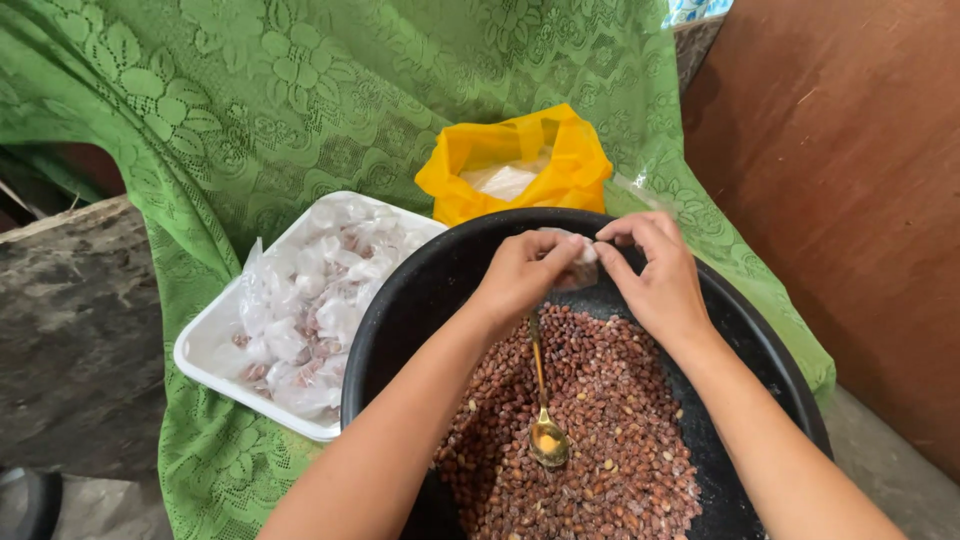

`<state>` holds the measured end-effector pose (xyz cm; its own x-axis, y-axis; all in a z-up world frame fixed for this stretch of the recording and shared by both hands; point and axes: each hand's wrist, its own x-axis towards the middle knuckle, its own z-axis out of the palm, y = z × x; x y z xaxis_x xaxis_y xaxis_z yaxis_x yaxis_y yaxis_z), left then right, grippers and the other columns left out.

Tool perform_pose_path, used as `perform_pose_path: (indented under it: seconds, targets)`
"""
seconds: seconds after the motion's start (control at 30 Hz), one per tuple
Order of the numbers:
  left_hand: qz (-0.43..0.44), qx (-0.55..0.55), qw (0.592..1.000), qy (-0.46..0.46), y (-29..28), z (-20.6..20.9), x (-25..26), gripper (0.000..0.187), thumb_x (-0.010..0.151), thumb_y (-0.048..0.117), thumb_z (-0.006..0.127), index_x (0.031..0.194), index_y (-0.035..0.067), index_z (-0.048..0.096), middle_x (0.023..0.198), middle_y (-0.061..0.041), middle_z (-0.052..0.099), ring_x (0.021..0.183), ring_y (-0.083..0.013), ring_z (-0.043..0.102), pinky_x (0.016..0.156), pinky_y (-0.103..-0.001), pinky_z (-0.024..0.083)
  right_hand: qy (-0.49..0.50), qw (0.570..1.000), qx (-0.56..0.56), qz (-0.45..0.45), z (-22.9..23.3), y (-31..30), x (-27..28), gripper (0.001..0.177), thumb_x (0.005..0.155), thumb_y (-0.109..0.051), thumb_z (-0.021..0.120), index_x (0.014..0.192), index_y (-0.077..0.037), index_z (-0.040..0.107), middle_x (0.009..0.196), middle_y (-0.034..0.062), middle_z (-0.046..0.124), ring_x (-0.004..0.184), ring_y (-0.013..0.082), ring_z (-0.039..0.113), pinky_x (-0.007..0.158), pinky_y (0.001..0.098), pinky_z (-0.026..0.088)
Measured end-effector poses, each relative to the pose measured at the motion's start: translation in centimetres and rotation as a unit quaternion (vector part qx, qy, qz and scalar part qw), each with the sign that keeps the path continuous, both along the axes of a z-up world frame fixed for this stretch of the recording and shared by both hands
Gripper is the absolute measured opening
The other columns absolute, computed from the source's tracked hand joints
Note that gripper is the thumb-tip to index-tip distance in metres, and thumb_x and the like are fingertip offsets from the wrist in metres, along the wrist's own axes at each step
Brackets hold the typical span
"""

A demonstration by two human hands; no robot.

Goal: Packaging peanuts into small plastic bags with seasoning using a spoon

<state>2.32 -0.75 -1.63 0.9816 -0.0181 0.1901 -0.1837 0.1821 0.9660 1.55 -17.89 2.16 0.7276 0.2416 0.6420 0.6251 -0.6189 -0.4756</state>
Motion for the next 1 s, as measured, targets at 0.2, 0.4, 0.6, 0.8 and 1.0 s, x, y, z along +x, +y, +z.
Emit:
perform_pose_path:
  seconds: [0.2,0.4,0.6,0.8,1.0]
  targets:
    - [0.049,0.088,0.995,-0.016,1.3,2.5,-1.9,0.019,0.089,0.023,0.075,0.086,0.004,0.079,0.078,-0.012,0.077,0.072,-0.0203,0.077,0.067,-0.031,0.063,0.022,0.999,0.029,0.017,1.5,1.3,-1.9,0.006,0.091,-0.020,0.078,0.096,-0.022,0.076,0.085,0.0013,0.072,0.084,0.0215,0.073,0.081,0.0324,0.057]
    - [0.135,0.203,0.965,-0.092,4.5,3.3,-0.9,0.029,0.091,0.031,0.066,0.093,0.005,0.078,0.085,-0.020,0.076,0.086,-0.0423,0.074,0.078,-0.050,0.056,-0.112,0.991,-0.021,0.072,2.3,2.6,-3.0,0.008,0.097,-0.013,0.073,0.103,-0.016,0.075,0.097,0.0026,0.071,0.090,0.0245,0.070,0.083,0.0376,0.058]
    - [0.455,0.430,0.721,-0.297,18.9,9.0,-4.9,0.017,0.097,0.025,0.083,0.084,0.020,0.073,0.081,0.003,0.066,0.084,-0.0216,0.067,0.080,-0.031,0.053,-0.083,0.992,0.015,0.090,4.1,1.6,-3.5,0.022,0.097,-0.002,0.071,0.118,-0.009,0.071,0.100,0.0090,0.068,0.085,0.0239,0.071,0.080,0.0373,0.060]
    - [0.229,0.694,0.678,0.082,30.4,-7.5,0.0,0.026,0.092,0.026,0.064,0.087,0.007,0.082,0.085,-0.019,0.077,0.097,-0.0402,0.075,0.095,-0.049,0.055,-0.065,0.992,-0.016,0.107,4.1,1.6,-3.8,0.020,0.096,-0.011,0.071,0.116,-0.010,0.072,0.105,0.0083,0.068,0.081,0.0223,0.072,0.075,0.0344,0.061]
    - [0.108,0.725,0.641,0.229,29.0,-4.7,0.4,0.036,0.082,0.041,0.072,0.101,0.013,0.086,0.106,-0.019,0.081,0.110,-0.0404,0.073,0.098,-0.047,0.058,0.035,0.984,-0.102,0.142,5.2,1.8,-4.4,0.018,0.095,-0.012,0.066,0.112,-0.006,0.071,0.104,0.0189,0.067,0.081,0.0369,0.073,0.075,0.0500,0.060]
